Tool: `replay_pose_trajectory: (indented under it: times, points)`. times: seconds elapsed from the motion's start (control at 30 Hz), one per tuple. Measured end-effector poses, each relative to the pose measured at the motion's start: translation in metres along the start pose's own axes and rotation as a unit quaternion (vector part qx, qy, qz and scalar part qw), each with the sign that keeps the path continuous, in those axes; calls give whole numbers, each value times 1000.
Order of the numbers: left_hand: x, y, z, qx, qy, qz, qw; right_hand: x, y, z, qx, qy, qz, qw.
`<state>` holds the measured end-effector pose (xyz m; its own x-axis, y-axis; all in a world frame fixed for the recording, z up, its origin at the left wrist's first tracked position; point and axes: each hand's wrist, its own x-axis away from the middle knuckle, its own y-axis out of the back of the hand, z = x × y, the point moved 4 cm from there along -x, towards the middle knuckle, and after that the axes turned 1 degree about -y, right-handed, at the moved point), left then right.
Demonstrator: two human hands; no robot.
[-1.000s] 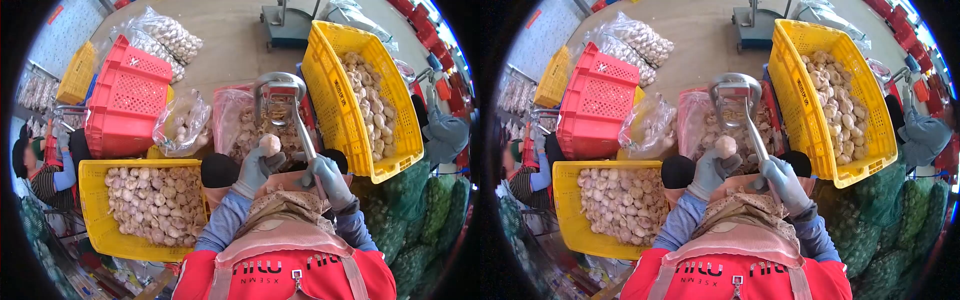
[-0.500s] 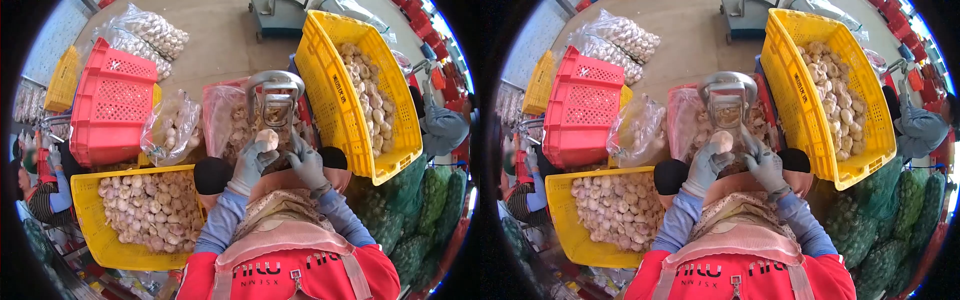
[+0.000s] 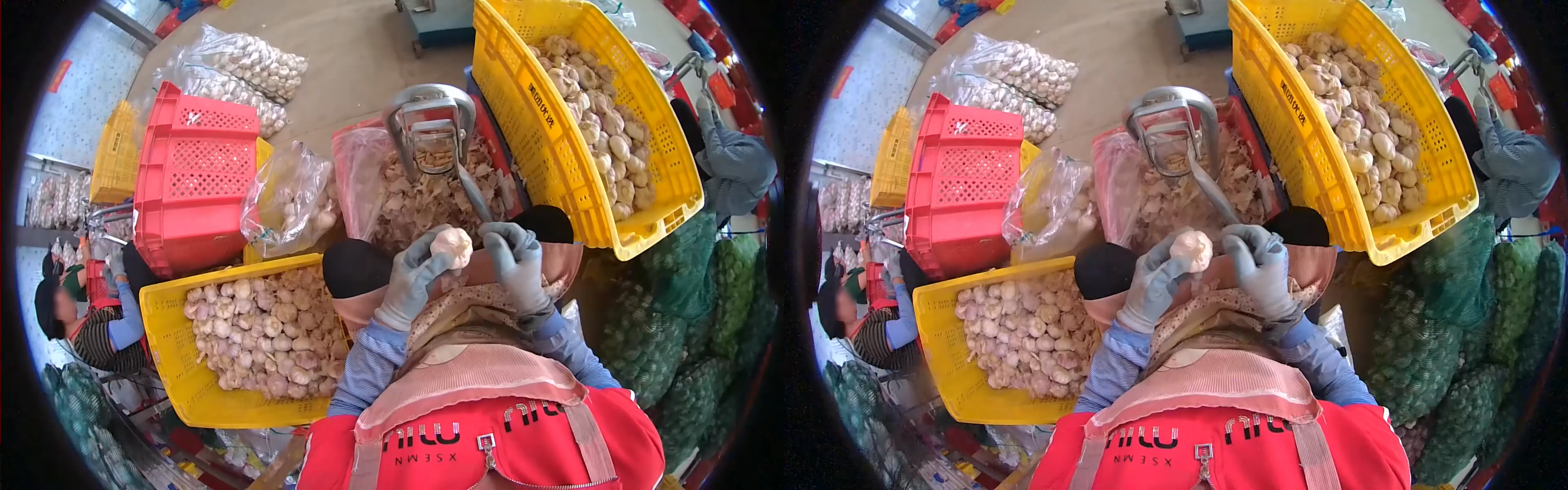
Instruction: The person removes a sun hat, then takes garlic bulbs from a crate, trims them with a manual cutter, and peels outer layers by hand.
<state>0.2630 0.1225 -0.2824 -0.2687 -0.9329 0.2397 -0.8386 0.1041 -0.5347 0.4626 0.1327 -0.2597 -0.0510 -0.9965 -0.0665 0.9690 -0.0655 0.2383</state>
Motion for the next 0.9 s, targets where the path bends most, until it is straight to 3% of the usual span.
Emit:
replay_pose_trajectory:
  times: [0.03,0.1,0.17,0.2,0.27,0.37,0.4,0.5,0.57,0.6,0.67,0.7,0.77,0.8,0.87,0.9]
  points:
    - [2,1,-1,-3,-1,-2,1000,6,2,-5,-44,-78,21,996]
    - [5,4,-4,-24,-13,-29,999,19,-10,2,-150,-34,70,986]
    - [7,5,3,-66,-3,-31,997,24,-12,19,-8,53,110,992]
    - [9,3,7,-107,7,-28,994,27,-18,1,-71,14,130,989]
    - [12,2,16,-48,22,-23,998,24,-21,-22,-191,-77,81,975]
    - [20,-3,14,-5,73,-36,997,19,-20,-39,-247,-143,40,958]
    - [22,-7,13,38,57,-23,997,21,-23,-37,-339,-254,16,905]
    - [23,-13,9,89,32,-18,995,24,-25,-34,-370,-264,12,891]
    - [19,-11,4,-19,12,-50,998,32,-26,-21,-386,-272,66,879]
    - [16,-11,2,-144,-58,-88,984,36,-30,-18,-398,-286,81,868]
    - [15,-19,-2,-427,-206,-82,877,36,-42,-23,-307,-196,71,928]
    - [12,-24,-3,-433,-183,-61,880,32,-45,-30,-250,-148,77,954]
    - [12,-36,-20,-439,-131,-41,888,24,-55,-68,-290,-238,20,927]
    - [13,-37,-19,-343,-100,-23,934,25,-54,-75,-333,-318,39,887]
    - [10,-12,8,-115,64,-24,991,22,-54,-71,-390,-305,113,861]
    - [6,-6,9,-139,53,-22,989,24,-54,-80,-381,-373,113,838]
